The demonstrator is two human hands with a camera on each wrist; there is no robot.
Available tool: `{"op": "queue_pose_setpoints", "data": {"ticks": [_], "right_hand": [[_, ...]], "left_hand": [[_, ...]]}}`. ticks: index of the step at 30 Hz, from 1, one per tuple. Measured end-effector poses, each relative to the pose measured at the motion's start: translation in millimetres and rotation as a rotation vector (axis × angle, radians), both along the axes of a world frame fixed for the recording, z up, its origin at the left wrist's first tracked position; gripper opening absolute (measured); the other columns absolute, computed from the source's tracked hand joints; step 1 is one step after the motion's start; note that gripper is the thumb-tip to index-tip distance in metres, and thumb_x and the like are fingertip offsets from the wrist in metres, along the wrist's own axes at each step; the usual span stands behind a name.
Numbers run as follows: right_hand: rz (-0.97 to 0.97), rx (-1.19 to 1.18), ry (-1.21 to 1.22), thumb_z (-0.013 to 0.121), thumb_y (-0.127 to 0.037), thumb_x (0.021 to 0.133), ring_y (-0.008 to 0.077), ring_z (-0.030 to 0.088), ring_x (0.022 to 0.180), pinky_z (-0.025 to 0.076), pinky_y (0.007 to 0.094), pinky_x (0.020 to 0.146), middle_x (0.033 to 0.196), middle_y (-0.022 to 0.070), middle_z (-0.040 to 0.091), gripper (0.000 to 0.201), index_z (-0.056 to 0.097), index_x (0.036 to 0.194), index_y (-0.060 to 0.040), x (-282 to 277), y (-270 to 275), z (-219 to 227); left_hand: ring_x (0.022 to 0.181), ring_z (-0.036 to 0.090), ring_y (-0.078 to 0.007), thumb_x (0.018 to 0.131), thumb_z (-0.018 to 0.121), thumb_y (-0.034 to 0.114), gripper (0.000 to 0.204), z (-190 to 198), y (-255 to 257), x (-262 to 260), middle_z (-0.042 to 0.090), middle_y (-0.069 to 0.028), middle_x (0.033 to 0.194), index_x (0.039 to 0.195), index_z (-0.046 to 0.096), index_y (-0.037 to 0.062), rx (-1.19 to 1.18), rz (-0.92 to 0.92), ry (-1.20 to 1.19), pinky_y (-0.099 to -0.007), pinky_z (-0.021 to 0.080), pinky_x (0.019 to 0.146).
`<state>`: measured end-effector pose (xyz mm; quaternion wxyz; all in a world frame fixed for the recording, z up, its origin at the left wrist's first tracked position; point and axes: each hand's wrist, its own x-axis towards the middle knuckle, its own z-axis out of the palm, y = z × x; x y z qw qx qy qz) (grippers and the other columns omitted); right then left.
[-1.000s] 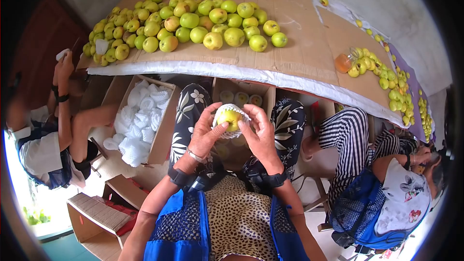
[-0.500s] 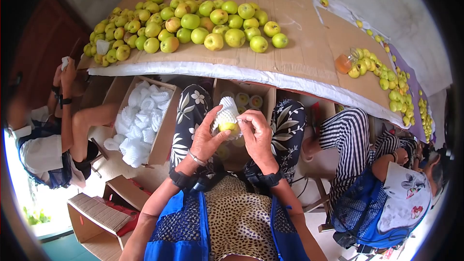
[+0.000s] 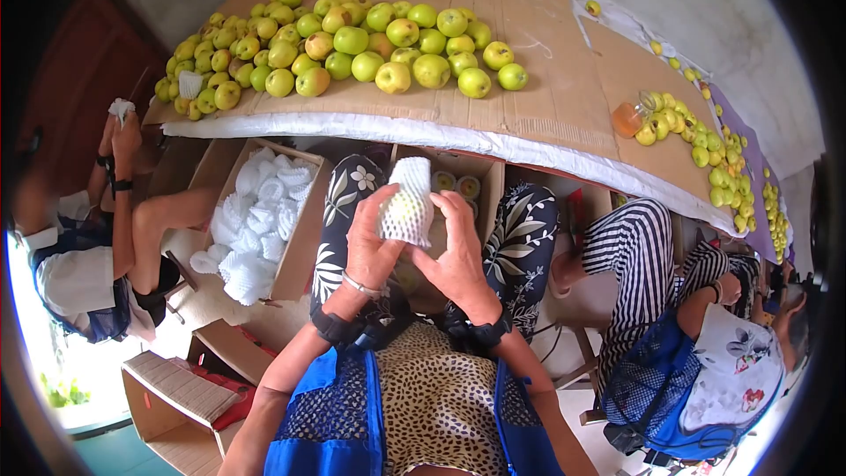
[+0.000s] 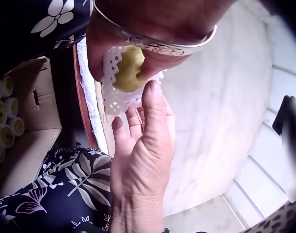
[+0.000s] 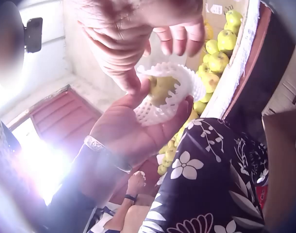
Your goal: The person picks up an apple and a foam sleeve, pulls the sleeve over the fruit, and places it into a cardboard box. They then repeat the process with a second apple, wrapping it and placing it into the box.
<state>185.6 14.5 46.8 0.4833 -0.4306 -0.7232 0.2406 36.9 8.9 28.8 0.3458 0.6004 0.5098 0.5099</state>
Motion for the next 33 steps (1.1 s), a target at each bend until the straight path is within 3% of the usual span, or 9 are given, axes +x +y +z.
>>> {"op": "queue_pose_setpoints", "data": {"ticks": [5, 9, 10, 13, 18, 22, 27, 29, 33], "right_hand": [[-0.097, -0.067, 0.123, 0.077, -0.003, 0.057, 0.0347, 0.051, 0.104, 0.043, 0.0379, 0.087, 0.112, 0.0158, 0.050, 0.068, 0.042, 0.115, -0.0039, -2, 0, -18], [-0.045, -0.192, 0.405, 0.076, -0.001, 0.063, 0.0209, 0.055, 0.102, 0.045, 0.0319, 0.086, 0.111, 0.0145, 0.053, 0.067, 0.037, 0.117, -0.0015, 1, -3, -16], [0.002, -0.201, 0.463, 0.074, 0.001, 0.065, 0.0165, 0.054, 0.102, 0.044, 0.0298, 0.088, 0.110, 0.0136, 0.053, 0.067, 0.034, 0.119, -0.0006, 3, -1, -17], [0.034, -0.264, 0.598, 0.072, 0.001, 0.068, 0.0171, 0.053, 0.103, 0.044, 0.0289, 0.088, 0.112, 0.0123, 0.053, 0.065, 0.033, 0.120, -0.0010, 4, 0, -18], [-0.040, -0.244, 0.529, 0.068, -0.001, 0.074, 0.0143, 0.052, 0.101, 0.044, 0.0265, 0.086, 0.110, 0.0094, 0.052, 0.053, 0.037, 0.117, -0.0005, 4, 4, -21], [-0.044, -0.392, 0.712, 0.066, -0.005, 0.078, 0.0113, 0.052, 0.095, 0.043, 0.0244, 0.084, 0.107, 0.0067, 0.052, 0.046, 0.040, 0.115, -0.0004, 3, 6, -31], [0.124, -0.544, 0.737, 0.067, -0.006, 0.078, 0.0087, 0.053, 0.093, 0.045, 0.0223, 0.081, 0.106, 0.0050, 0.053, 0.045, 0.042, 0.114, -0.0007, 15, 3, -26], [0.270, -0.651, 0.915, 0.067, -0.006, 0.078, 0.0086, 0.053, 0.093, 0.045, 0.0217, 0.080, 0.106, 0.0051, 0.053, 0.045, 0.042, 0.114, -0.0007, 10, -1, -23], [0.229, -0.603, 0.692, 0.069, -0.007, 0.076, 0.0082, 0.053, 0.093, 0.043, 0.0218, 0.081, 0.104, 0.0049, 0.055, 0.045, 0.044, 0.113, -0.0012, 7, -3, -32]], "left_hand": [[0.108, 0.051, -0.0230, 0.069, 0.064, 0.001, 0.058, 31, -7, 19, 0.052, -0.0133, 0.113, 0.124, 0.043, 0.0036, 0.115, 0.074, 0.341, -0.0337, 0.039, 0.093], [0.096, 0.057, -0.0273, 0.070, 0.060, -0.005, 0.046, 41, -12, 19, 0.051, -0.0169, 0.115, 0.113, 0.046, 0.0012, -0.018, -0.034, -0.009, -0.0315, 0.048, 0.080], [0.086, 0.060, -0.0265, 0.068, 0.059, -0.009, 0.037, 34, -7, 16, 0.054, -0.0154, 0.107, 0.102, 0.049, 0.0010, 0.209, 0.061, 0.305, -0.0287, 0.049, 0.070], [0.081, 0.060, -0.0247, 0.066, 0.060, -0.009, 0.030, 32, -10, 12, 0.057, -0.0134, 0.095, 0.093, 0.053, 0.0016, 0.227, 0.050, 0.375, -0.0286, 0.048, 0.067], [0.076, 0.061, -0.0217, 0.066, 0.064, -0.007, 0.026, 37, -15, 14, 0.060, -0.0108, 0.085, 0.089, 0.057, 0.0022, 0.224, -0.232, 0.338, -0.0296, 0.049, 0.066], [0.085, 0.060, -0.0169, 0.076, 0.064, 0.000, 0.021, 45, -16, 10, 0.060, -0.0081, 0.089, 0.096, 0.056, -0.0008, -0.039, -0.356, 0.139, -0.0298, 0.050, 0.075], [0.113, 0.047, -0.0212, 0.086, 0.056, 0.021, 0.044, 52, 7, -3, 0.051, -0.0095, 0.121, 0.123, 0.044, 0.0005, 0.073, 0.071, 0.030, -0.0349, 0.037, 0.096], [0.118, 0.043, -0.0206, 0.088, 0.053, 0.026, 0.048, 44, 23, -1, 0.046, -0.0089, 0.127, 0.128, 0.042, 0.0013, -0.035, -0.102, -0.330, -0.0358, 0.034, 0.099], [0.104, 0.054, -0.0168, 0.089, 0.052, 0.027, 0.039, 16, 28, 2, 0.055, -0.0088, 0.115, 0.118, 0.050, 0.0010, -0.312, -0.391, -0.676, -0.0307, 0.043, 0.090]]}}
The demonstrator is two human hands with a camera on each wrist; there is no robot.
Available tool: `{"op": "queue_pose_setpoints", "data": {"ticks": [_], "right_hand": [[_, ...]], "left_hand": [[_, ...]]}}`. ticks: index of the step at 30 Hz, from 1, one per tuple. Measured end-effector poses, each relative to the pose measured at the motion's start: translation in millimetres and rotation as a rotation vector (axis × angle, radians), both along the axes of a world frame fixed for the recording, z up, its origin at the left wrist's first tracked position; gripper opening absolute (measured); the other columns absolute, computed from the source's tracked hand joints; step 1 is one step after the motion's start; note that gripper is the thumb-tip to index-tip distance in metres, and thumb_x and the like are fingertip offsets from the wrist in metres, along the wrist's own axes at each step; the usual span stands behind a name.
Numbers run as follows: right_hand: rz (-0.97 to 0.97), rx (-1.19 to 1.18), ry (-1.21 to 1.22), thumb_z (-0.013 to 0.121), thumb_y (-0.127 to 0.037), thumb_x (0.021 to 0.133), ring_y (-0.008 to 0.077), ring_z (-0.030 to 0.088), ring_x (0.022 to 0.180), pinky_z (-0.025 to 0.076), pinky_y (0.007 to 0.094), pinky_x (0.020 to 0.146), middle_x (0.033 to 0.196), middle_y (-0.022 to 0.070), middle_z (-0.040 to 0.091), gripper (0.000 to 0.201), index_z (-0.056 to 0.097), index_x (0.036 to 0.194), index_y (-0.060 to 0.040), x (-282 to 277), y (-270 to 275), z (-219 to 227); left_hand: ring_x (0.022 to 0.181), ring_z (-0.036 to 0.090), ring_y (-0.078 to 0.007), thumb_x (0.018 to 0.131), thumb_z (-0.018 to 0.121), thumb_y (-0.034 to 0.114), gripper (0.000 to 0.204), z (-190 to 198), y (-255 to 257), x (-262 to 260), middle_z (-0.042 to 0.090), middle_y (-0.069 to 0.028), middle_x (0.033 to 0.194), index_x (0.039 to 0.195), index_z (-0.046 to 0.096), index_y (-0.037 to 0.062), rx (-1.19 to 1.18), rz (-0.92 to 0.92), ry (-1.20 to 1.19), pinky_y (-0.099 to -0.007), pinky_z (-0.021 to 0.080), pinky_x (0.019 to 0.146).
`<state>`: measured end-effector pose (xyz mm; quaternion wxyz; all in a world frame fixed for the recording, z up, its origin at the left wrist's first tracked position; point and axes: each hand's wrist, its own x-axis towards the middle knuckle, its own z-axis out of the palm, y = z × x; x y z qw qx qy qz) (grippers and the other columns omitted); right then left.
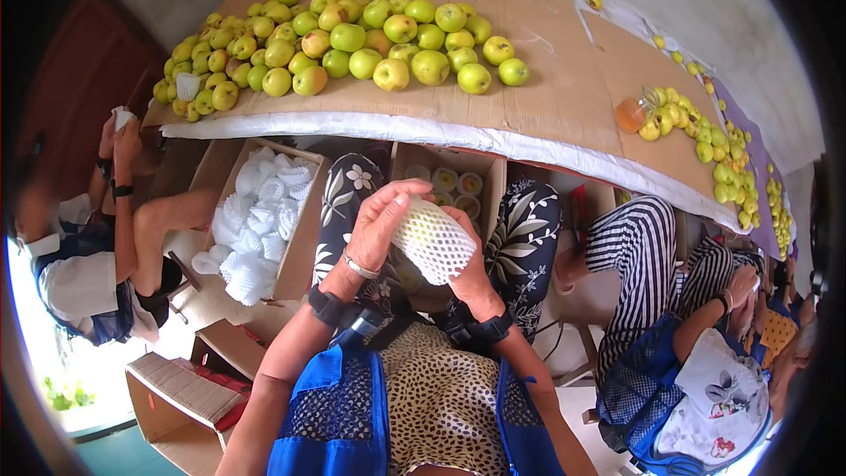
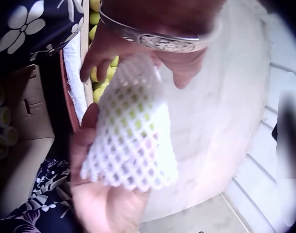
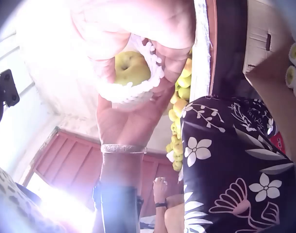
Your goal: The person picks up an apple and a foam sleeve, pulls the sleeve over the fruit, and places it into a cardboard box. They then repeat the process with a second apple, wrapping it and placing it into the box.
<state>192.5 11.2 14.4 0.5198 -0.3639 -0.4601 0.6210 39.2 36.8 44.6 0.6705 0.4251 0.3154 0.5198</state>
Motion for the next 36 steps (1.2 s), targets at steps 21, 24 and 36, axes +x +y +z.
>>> {"op": "queue_pose_setpoints", "data": {"ticks": [21, 24, 36], "right_hand": [[0.014, 0.316, -0.395, 0.081, -0.022, 0.062, 0.0227, 0.045, 0.117, 0.040, 0.0355, 0.092, 0.132, 0.0126, 0.042, 0.087, 0.034, 0.132, -0.0031, 30, 8, 65], [0.074, 0.388, -0.617, 0.083, -0.021, 0.055, 0.0290, 0.032, 0.129, 0.029, 0.0381, 0.104, 0.139, 0.0166, 0.032, 0.098, 0.029, 0.135, -0.0034, 9, 4, 51], [-0.092, 0.727, -0.844, 0.062, -0.014, 0.070, 0.0429, 0.032, 0.124, 0.024, 0.0492, 0.103, 0.133, 0.0212, 0.038, 0.025, 0.062, 0.092, -0.0006, 2, 5, 50]], "left_hand": [[0.106, 0.053, -0.0352, 0.084, 0.042, 0.039, 0.048, -60, -12, -18, 0.057, -0.0216, 0.112, 0.108, 0.058, 0.0005, -0.452, 0.019, -1.002, -0.0487, 0.042, 0.093], [0.105, 0.053, -0.0374, 0.085, 0.041, 0.037, 0.047, -56, -10, -17, 0.058, -0.0227, 0.109, 0.109, 0.057, -0.0001, -0.488, 0.056, -0.994, -0.0524, 0.040, 0.095], [0.086, 0.059, -0.0302, 0.061, 0.069, 0.012, 0.035, -37, -21, -18, 0.060, -0.0137, 0.086, 0.093, 0.059, 0.0029, 0.492, 0.574, 0.652, -0.0358, 0.045, 0.080]]}}
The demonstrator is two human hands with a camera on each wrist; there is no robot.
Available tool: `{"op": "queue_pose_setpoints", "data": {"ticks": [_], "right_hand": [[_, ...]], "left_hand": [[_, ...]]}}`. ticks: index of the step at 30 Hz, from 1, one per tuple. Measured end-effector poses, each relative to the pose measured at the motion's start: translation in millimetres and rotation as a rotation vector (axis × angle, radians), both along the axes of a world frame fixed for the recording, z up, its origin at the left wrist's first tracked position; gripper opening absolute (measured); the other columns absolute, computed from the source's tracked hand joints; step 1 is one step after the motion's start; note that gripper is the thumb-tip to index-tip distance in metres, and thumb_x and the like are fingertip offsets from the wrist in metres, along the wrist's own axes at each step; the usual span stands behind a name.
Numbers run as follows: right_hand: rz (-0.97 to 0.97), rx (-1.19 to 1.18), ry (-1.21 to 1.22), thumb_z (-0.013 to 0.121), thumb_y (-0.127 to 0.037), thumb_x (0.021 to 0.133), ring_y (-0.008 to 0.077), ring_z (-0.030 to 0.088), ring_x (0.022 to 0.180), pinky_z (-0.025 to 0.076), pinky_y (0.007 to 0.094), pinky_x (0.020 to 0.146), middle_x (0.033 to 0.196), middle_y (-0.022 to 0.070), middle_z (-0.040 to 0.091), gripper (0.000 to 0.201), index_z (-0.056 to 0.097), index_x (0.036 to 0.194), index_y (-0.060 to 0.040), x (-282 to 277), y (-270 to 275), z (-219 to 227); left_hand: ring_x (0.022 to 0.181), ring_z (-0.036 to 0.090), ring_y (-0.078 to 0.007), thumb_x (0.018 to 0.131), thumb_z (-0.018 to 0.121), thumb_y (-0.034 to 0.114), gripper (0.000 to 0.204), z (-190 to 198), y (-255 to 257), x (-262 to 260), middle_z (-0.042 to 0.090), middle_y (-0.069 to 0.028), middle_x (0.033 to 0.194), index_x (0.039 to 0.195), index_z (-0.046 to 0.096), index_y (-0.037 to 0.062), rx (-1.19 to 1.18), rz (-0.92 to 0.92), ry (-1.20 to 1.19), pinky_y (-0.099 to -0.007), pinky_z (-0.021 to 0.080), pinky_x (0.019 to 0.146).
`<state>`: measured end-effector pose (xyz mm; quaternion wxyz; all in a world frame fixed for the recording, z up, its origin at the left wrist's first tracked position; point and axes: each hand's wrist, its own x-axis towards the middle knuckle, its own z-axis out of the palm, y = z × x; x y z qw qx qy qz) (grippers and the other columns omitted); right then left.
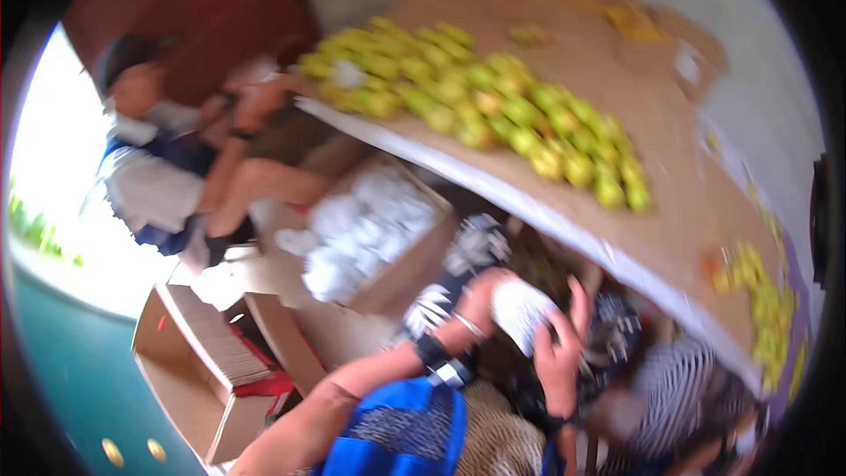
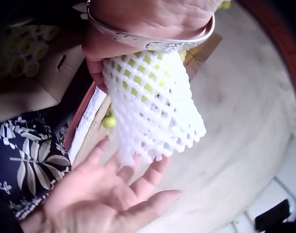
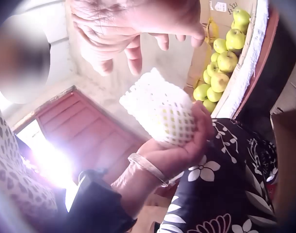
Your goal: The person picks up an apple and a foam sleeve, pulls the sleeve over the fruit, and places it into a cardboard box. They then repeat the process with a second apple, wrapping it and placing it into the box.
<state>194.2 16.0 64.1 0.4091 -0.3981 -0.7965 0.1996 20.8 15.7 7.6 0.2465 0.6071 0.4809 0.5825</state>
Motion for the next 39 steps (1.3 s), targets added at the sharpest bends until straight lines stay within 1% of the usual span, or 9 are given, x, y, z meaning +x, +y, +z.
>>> {"op": "queue_pose_setpoints", "data": {"ticks": [2, 4, 16, 27, 30, 33, 34, 36, 39], "right_hand": [[-0.037, -0.064, -0.169, 0.062, -0.013, 0.071, 0.0444, 0.030, 0.124, 0.023, 0.0506, 0.104, 0.135, 0.0221, 0.035, 0.030, 0.060, 0.098, 0.0008, 3, 2, -10], [-0.021, -0.219, -0.130, 0.062, -0.014, 0.070, 0.0439, 0.029, 0.125, 0.023, 0.0496, 0.104, 0.137, 0.0242, 0.030, 0.037, 0.058, 0.103, 0.0025, -2, -3, -9], [-0.041, -0.212, -0.183, 0.074, -0.020, 0.064, 0.0391, 0.027, 0.128, 0.022, 0.0485, 0.105, 0.139, 0.0213, 0.025, 0.080, 0.033, 0.129, -0.0005, -9, 6, -49], [-0.102, -0.266, 0.236, 0.029, -0.064, 0.083, 0.0288, 0.037, 0.121, 0.034, 0.0418, 0.098, 0.136, 0.0196, 0.030, 0.084, 0.021, 0.138, -0.0009, -17, 6, -70], [-0.030, -0.457, 0.438, 0.041, -0.055, 0.084, 0.0287, 0.048, 0.109, 0.044, 0.0405, 0.089, 0.128, 0.0209, 0.038, 0.078, 0.023, 0.137, -0.0006, -24, 7, -64], [-0.016, -0.748, 0.683, 0.065, -0.016, 0.076, 0.0282, 0.055, 0.094, 0.048, 0.0389, 0.082, 0.119, 0.0184, 0.048, 0.065, 0.034, 0.131, 0.0005, -29, 2, -43], [-0.015, -0.255, 0.041, 0.069, -0.011, 0.070, 0.0296, 0.055, 0.098, 0.045, 0.0367, 0.087, 0.117, 0.0163, 0.051, 0.058, 0.045, 0.122, 0.0017, -23, 2, -31], [0.021, -0.276, -0.224, 0.071, -0.006, 0.062, 0.0378, 0.051, 0.103, 0.042, 0.0386, 0.090, 0.112, 0.0212, 0.053, 0.047, 0.054, 0.105, 0.0045, -10, 2, -9], [0.049, -0.372, -0.003, 0.064, 0.003, 0.071, 0.0269, 0.061, 0.080, 0.050, 0.0310, 0.068, 0.099, 0.0169, 0.059, 0.033, 0.057, 0.102, 0.0009, -2, -2, 30]], "left_hand": [[0.085, 0.059, -0.0185, 0.080, 0.054, 0.010, 0.014, -11, 7, 21, 0.062, -0.0086, 0.088, 0.090, 0.061, 0.0017, -0.524, -0.119, -0.773, -0.0300, 0.046, 0.078], [0.081, 0.058, -0.0111, 0.088, 0.046, 0.010, 0.017, -25, 11, 32, 0.062, -0.0037, 0.084, 0.087, 0.061, 0.0017, -0.612, -0.182, -1.028, -0.0247, 0.046, 0.074], [0.072, 0.055, -0.0079, 0.085, 0.048, 0.014, 0.018, -52, 11, 37, 0.061, -0.0003, 0.079, 0.085, 0.062, 0.0033, -0.615, -0.085, -0.770, -0.0220, 0.044, 0.068], [0.094, 0.057, -0.0162, 0.086, 0.042, 0.017, 0.029, -60, 21, 32, 0.061, -0.0085, 0.101, 0.097, 0.063, 0.0006, -0.419, 0.005, -0.102, -0.0274, 0.043, 0.085], [0.093, 0.056, -0.0146, 0.088, 0.041, 0.016, 0.028, -22, 20, 29, 0.061, -0.0069, 0.101, 0.097, 0.064, 0.0023, -0.674, -0.105, -0.834, -0.0263, 0.043, 0.084], [0.085, 0.059, -0.0135, 0.087, 0.044, 0.015, 0.025, -25, 14, 24, 0.064, -0.0050, 0.091, 0.093, 0.064, 0.0019, -0.617, -0.225, -0.883, -0.0269, 0.046, 0.078], [0.085, 0.059, -0.0142, 0.087, 0.045, 0.014, 0.022, -18, 11, 22, 0.063, -0.0057, 0.089, 0.090, 0.063, 0.0010, -0.695, -0.258, -1.148, -0.0271, 0.048, 0.076], [0.086, 0.060, -0.0177, 0.084, 0.051, 0.012, 0.017, -25, 7, 16, 0.063, -0.0058, 0.093, 0.093, 0.060, 0.0010, -0.546, -0.271, -0.970, -0.0295, 0.048, 0.077], [0.091, 0.060, -0.0261, 0.086, 0.045, 0.019, 0.027, -25, 11, 1, 0.063, -0.0102, 0.096, 0.103, 0.057, 0.0011, -0.527, -0.198, -0.986, -0.0354, 0.048, 0.084]]}}
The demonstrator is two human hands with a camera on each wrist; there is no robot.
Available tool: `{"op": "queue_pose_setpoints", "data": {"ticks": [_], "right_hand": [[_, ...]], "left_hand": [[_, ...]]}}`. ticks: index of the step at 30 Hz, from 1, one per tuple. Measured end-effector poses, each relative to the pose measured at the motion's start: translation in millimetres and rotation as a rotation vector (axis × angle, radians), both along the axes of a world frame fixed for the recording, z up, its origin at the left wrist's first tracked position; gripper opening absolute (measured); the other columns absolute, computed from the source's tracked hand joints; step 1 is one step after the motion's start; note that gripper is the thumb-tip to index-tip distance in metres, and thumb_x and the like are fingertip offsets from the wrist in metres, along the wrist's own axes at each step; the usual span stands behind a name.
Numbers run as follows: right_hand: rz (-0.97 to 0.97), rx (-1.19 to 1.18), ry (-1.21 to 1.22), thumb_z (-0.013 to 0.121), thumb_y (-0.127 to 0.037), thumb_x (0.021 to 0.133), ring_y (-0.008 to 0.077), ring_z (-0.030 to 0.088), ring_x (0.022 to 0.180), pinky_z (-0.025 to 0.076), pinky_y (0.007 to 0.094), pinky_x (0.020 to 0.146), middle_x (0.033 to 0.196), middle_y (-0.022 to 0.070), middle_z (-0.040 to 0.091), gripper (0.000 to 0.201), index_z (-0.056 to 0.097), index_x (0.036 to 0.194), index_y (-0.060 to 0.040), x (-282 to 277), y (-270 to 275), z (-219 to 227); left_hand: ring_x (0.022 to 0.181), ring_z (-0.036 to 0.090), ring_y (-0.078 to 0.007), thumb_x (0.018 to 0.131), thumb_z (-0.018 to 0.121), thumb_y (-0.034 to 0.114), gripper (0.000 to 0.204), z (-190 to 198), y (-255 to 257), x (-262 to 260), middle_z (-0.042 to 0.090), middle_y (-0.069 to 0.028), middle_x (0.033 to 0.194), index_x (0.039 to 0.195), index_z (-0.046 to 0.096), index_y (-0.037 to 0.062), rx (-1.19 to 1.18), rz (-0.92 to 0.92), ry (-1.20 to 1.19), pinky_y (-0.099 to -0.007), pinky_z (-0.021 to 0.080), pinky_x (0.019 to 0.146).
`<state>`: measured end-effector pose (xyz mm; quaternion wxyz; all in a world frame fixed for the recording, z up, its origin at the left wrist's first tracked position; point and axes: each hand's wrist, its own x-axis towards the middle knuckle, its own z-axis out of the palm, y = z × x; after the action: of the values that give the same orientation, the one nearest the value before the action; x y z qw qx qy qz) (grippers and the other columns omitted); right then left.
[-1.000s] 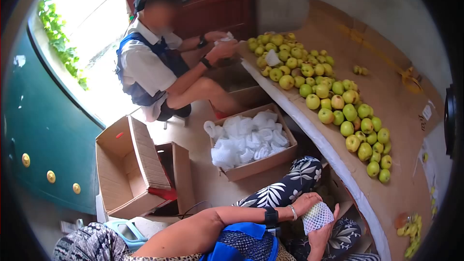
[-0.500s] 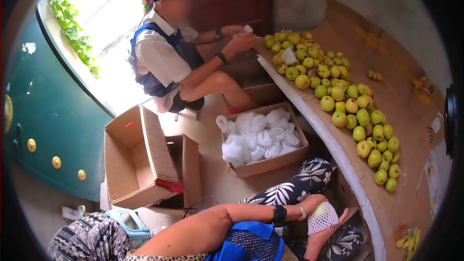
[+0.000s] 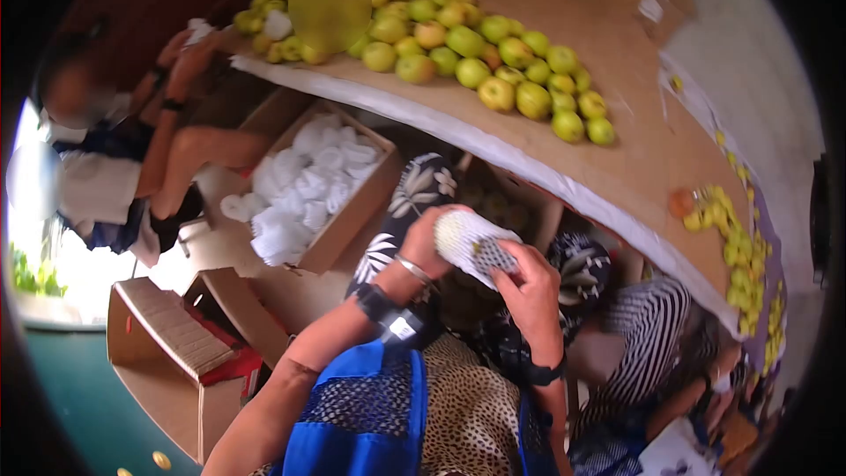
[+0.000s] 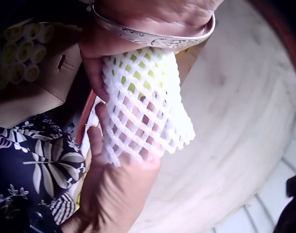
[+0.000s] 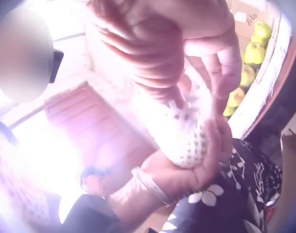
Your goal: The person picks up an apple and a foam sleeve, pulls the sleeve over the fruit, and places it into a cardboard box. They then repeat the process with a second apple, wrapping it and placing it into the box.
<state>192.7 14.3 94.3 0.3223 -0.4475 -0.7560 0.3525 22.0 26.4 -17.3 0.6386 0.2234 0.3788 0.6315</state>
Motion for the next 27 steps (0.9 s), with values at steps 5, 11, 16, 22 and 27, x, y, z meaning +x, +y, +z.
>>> {"op": "queue_pose_setpoints", "data": {"ticks": [5, 11, 16, 22, 27], "right_hand": [[-0.324, 0.111, 0.370, 0.062, 0.004, 0.074, 0.0112, 0.061, 0.075, 0.049, 0.0249, 0.063, 0.102, 0.0119, 0.061, 0.026, 0.060, 0.099, -0.0002, 24, -7, 16], [-0.072, 0.345, 0.248, 0.070, -0.005, 0.068, 0.0354, 0.044, 0.118, 0.035, 0.0405, 0.097, 0.123, 0.0180, 0.048, 0.016, 0.065, 0.083, -0.0074, 20, -8, 19], [-0.080, 0.250, 0.216, 0.071, -0.004, 0.065, 0.0388, 0.035, 0.124, 0.031, 0.0426, 0.100, 0.130, 0.0199, 0.039, 0.034, 0.061, 0.097, -0.0057, -4, 2, -30], [-0.048, 0.142, 0.373, 0.071, -0.001, 0.062, 0.0361, 0.048, 0.113, 0.040, 0.0379, 0.093, 0.127, 0.0199, 0.044, 0.051, 0.050, 0.108, -0.0007, -6, 5, -50], [-0.066, 0.139, 0.229, 0.071, -0.007, 0.063, 0.0350, 0.052, 0.108, 0.043, 0.0372, 0.090, 0.121, 0.0204, 0.048, 0.055, 0.047, 0.112, -0.0005, -10, 4, -43]], "left_hand": [[0.097, 0.058, -0.0332, 0.089, 0.039, 0.032, 0.038, 24, 2, -9, 0.062, -0.0168, 0.103, 0.104, 0.059, 0.0033, -0.064, -0.176, -0.665, -0.0446, 0.046, 0.087], [0.093, 0.060, -0.0285, 0.091, 0.042, 0.042, 0.043, 35, -1, 1, 0.063, -0.0133, 0.099, 0.101, 0.057, 0.0036, -0.164, -0.164, -0.557, -0.0417, 0.047, 0.084], [0.090, 0.060, -0.0241, 0.088, 0.051, 0.035, 0.036, 38, -9, 13, 0.062, -0.0131, 0.098, 0.102, 0.056, 0.0027, -0.110, -0.084, -0.331, -0.0362, 0.048, 0.082], [0.082, 0.059, -0.0130, 0.084, 0.056, 0.016, 0.020, 30, -12, 19, 0.062, -0.0058, 0.091, 0.099, 0.057, 0.0025, -0.067, -0.059, -0.095, -0.0275, 0.048, 0.078], [0.074, 0.056, -0.0069, 0.079, 0.060, 0.005, 0.014, 24, -13, 23, 0.060, -0.0006, 0.082, 0.092, 0.059, 0.0042, -0.015, 0.002, 0.127, -0.0213, 0.046, 0.065]]}}
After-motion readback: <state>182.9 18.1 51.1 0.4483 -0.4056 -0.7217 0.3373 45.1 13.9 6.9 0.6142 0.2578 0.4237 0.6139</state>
